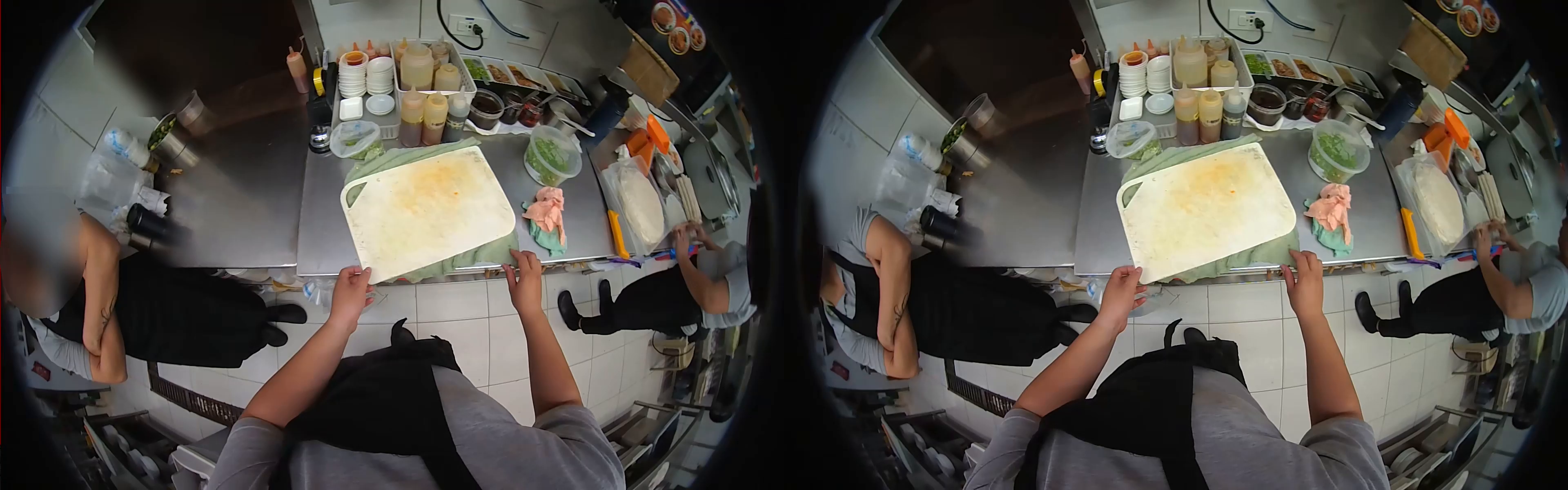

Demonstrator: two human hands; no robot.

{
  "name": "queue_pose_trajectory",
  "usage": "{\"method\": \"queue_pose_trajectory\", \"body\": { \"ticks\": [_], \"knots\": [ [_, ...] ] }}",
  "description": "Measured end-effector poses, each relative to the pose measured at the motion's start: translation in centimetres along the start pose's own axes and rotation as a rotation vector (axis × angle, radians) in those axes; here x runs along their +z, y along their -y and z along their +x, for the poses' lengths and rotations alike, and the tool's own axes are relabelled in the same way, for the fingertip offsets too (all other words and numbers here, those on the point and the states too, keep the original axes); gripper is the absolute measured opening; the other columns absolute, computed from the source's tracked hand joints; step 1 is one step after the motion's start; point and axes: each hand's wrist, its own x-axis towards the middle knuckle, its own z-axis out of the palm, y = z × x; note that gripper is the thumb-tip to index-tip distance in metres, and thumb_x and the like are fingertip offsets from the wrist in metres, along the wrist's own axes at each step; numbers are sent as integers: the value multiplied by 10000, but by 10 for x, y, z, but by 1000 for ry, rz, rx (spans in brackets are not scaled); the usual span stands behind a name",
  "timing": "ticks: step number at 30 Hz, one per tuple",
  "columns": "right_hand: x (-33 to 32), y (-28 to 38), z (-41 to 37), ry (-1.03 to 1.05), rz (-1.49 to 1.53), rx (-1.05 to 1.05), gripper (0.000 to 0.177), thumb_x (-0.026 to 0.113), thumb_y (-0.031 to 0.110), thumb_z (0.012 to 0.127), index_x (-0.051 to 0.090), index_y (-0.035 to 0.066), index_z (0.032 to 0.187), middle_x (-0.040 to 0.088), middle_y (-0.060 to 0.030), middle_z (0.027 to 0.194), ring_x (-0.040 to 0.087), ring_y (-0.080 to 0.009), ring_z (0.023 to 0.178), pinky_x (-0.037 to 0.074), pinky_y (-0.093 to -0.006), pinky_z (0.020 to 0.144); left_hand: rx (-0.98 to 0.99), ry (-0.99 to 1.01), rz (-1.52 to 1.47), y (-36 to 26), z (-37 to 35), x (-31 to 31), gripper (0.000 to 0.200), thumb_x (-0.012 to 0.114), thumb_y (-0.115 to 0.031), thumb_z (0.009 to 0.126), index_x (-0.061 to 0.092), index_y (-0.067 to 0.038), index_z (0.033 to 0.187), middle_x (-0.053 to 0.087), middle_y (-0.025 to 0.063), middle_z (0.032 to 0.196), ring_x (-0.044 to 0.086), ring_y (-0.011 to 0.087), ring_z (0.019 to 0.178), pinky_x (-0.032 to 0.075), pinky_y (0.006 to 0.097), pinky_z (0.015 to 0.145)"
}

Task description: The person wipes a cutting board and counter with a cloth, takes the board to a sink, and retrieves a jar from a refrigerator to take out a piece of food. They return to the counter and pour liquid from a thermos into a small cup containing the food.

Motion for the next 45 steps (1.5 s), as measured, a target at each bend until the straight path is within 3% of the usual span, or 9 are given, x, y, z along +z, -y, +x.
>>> {"method": "queue_pose_trajectory", "body": {
  "ticks": [5, 9, 12, 20, 25, 33, 35, 41, 45],
  "knots": [
    [6, -10, 7, 7, 84, -10, 312, 723, 113, 800, 606, 32, 1078, 561, -151, 1048, 540, -341, 931, 448, -404, 833, -25, -71, -112, -14, -3, 10, 405, 597, -371, 936, 492, -83, 1200, 528, 3, 769, 580, 112, 685, 477, 236, 621],
    [2, -6, 8, 14, 123, 1, 282, 717, 70, 799, 613, 26, 1058, 564, -145, 1030, 548, -311, 900, 476, -361, 711, 54, 21, -15, -35, -3, 21, 439, 573, -401, 948, 500, -74, 1232, 579, 24, 848, 589, 103, 799, 471, 262, 632],
    [2, -7, 11, 76, 186, 70, 264, 707, 50, 803, 612, 19, 1047, 560, -145, 1017, 548, -305, 900, 476, -345, 672, 272, 113, -95, -38, 1, 36, 387, 578, -240, 967, 500, -37, 1288, 631, 107, 1170, 596, 150, 1040, 457, 269, 899],
    [6, -8, 13, 39, 136, 5, 193, 683, 24, 811, 615, 6, 991, 557, -142, 949, 548, -316, 887, 468, -367, 675, 318, 301, -500, -33, -9, 28, 365, 548, -185, 981, 494, -36, 1310, 596, 60, 1234, 540, 125, 1123, 418, 274, 956],
    [2, -2, 16, 70, 131, 103, 156, 648, -6, 828, 627, 9, 982, 560, -149, 930, 572, -292, 792, 471, -363, 679, 183, 202, -556, -42, -46, -91, 418, 560, -225, 964, 455, -51, 1330, 582, 88, 1219, 560, 195, 1129, 454, 355, 958],
    [4, 9, 11, -4, 62, 196, 146, 582, -38, 848, 625, 9, 979, 546, -140, 915, 573, -273, 774, 475, -345, 710, 459, -170, -616, -21, -45, -315, 436, 495, -286, 999, 419, -44, 1353, 548, 111, 1295, 574, 216, 1149, 492, 373, 953],
    [6, 17, 14, -32, 42, 250, 173, 565, -53, 839, 628, 9, 988, 561, -152, 924, 584, -296, 794, 477, -366, 727, 483, -320, -591, -29, -28, -337, 441, 504, -297, 997, 420, -39, 1344, 566, 93, 1262, 593, 209, 1105, 500, 355, 931],
    [5, 25, 4, -73, -10, 272, 193, 559, -66, 832, 626, 27, 987, 545, -158, 1003, 575, -315, 868, 477, -373, 780, 449, -348, -618, -19, 32, -370, 435, 481, -335, 1005, 429, -57, 1336, 572, 85, 1243, 595, 193, 1089, 507, 328, 892],
    [5, 26, -1, -76, -45, 331, 200, 578, -49, 839, 633, 52, 1003, 544, -149, 1012, 578, -289, 822, 484, -360, 738, 198, -295, -222, -15, 53, -373, 589, 341, -547, 998, 448, -79, 1339, 603, 75, 1183, 627, 158, 918, 525, 302, 751]
  ]
}}
